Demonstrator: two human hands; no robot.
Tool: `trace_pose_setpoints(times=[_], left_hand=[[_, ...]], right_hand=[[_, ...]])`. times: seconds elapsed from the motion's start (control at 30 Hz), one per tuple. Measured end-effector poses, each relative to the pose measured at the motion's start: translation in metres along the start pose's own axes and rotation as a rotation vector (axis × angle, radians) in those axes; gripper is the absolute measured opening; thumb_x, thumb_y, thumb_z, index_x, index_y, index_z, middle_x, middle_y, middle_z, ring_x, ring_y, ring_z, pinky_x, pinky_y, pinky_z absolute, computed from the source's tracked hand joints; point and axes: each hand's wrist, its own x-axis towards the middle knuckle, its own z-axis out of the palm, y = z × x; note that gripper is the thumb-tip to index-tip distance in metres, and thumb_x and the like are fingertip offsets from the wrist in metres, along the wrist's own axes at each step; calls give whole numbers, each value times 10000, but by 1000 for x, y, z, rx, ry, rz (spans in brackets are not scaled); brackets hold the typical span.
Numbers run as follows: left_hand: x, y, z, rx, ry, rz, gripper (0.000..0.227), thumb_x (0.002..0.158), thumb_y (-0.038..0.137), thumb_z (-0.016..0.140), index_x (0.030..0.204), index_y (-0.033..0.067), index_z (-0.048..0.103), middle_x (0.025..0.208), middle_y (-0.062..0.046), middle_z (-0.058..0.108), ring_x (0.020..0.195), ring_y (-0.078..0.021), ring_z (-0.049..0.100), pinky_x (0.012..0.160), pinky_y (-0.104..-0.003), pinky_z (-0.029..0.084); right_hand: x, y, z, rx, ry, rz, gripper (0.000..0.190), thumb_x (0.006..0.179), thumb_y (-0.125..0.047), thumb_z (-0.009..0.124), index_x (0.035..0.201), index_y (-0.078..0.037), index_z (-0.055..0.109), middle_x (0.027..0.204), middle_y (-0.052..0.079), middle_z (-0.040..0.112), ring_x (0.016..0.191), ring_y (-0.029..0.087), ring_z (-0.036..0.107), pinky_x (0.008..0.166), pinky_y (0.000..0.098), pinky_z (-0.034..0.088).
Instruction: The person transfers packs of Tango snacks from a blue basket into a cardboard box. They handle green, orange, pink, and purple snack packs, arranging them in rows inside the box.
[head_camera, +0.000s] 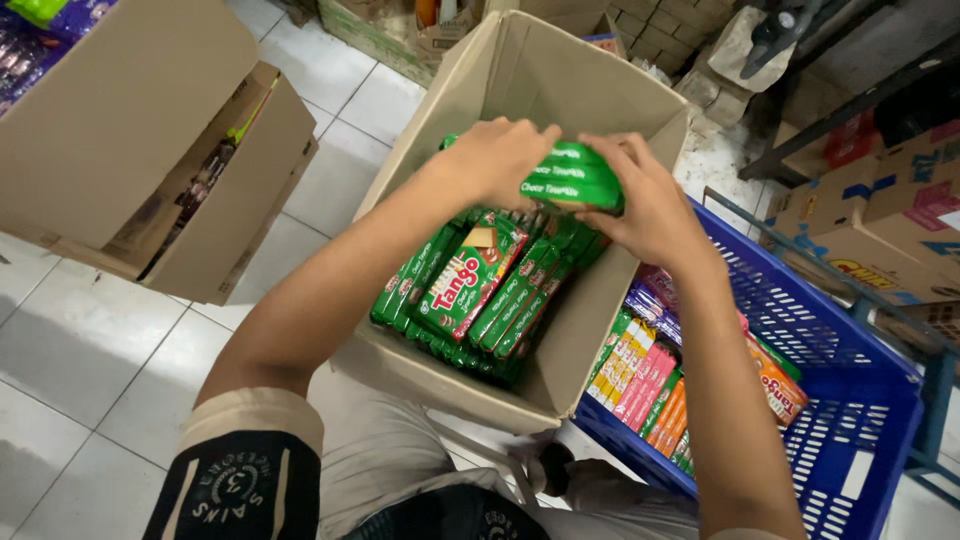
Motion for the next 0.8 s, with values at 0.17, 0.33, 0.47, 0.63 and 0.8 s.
trace_pose_setpoints(times=[0.17, 0.33, 0.47, 0.63, 0.8], left_hand=[[11, -24, 11, -69, 82, -191, 995, 771, 620, 742, 1386, -104, 448, 1140, -337, 643, 1039, -518, 657, 847, -621, 543], [31, -37, 31, 28, 162, -490, 875, 825, 698, 724, 1236, -22, 440, 1005, -134, 651, 942, -378, 674, 693, -509, 576], [58, -57, 56, 155, 97, -695, 962, 802, 701, 753, 1354, -12, 418, 1059, -63, 686, 1056, -315, 669, 726, -414, 599], [92, -88, 91, 281, -37, -687, 950, 807, 653, 741, 1411, -9, 429, 1402, -104, 498, 1193, -301, 600, 835, -419, 575], [128, -121, 137, 363, -72, -712, 732, 734, 638, 812, 1244, 135, 658, 1271, -59, 622, 1178, -238, 627, 850, -382, 583]], right_hand=[[-40, -21, 0, 292, 448, 63, 654, 932, -45, 722, 1468, 45, 358, 1394, 272, 410, 1353, 503, 394, 1106, 626, 332], [-116, 13, 66, 415, 745, 221, 343, 1005, -70, 584, 1293, -10, 406, 1290, 179, 478, 1220, 295, 506, 1055, 413, 435], [-180, 69, 139, 334, 676, 480, 263, 987, -50, 603, 1208, 8, 472, 1088, 163, 558, 979, 273, 556, 874, 387, 457], [-215, 119, 205, 330, 459, 582, 409, 943, -152, 660, 1268, -13, 455, 1166, 162, 559, 984, 269, 611, 863, 385, 481], [-220, 145, 229, 357, 291, 520, 452, 939, -178, 670, 1278, 0, 431, 1173, 190, 534, 933, 298, 617, 834, 410, 516]])
